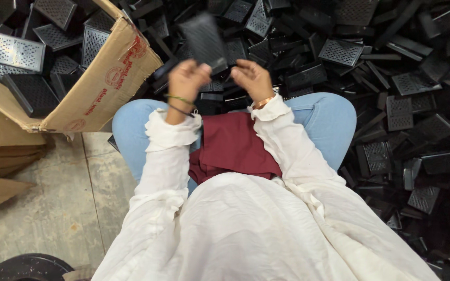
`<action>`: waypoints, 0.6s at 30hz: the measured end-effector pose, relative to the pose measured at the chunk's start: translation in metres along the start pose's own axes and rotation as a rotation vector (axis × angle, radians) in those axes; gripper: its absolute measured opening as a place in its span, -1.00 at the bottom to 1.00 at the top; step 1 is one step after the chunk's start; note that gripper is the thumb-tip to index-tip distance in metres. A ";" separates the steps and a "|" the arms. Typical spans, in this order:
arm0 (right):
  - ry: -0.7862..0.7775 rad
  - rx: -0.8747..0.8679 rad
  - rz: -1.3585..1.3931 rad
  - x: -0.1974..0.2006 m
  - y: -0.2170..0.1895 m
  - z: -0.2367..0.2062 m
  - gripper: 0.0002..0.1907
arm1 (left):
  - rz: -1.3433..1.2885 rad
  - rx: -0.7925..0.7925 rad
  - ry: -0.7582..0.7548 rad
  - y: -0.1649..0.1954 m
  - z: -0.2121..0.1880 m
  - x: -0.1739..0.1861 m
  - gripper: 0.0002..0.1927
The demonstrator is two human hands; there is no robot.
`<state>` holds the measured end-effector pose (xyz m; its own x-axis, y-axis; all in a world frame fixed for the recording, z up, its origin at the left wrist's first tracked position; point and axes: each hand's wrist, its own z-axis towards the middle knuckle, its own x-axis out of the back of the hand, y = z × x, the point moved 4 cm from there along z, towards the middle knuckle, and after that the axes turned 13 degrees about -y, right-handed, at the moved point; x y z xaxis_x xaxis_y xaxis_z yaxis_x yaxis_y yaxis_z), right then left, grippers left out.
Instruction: The person sits cross-legged on the floor among large piles of black plastic grater-like parts. They pick up one part at a time, turn it over in both hands, and toss it aside, repeating this sorting and handling cycle throughout the clip.
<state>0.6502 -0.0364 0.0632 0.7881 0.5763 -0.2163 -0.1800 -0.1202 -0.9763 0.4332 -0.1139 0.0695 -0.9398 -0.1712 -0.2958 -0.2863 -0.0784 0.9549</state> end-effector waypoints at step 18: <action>0.087 -0.035 -1.717 0.106 -0.074 0.003 -0.75 | 0.627 -0.024 0.044 -0.047 0.041 -0.019 -0.64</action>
<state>0.7454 0.0358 0.1125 0.0775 0.0120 0.9969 0.8495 0.5225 -0.0723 0.4567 -0.0668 0.0308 -0.9189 -0.2317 0.3194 0.3219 0.0280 0.9464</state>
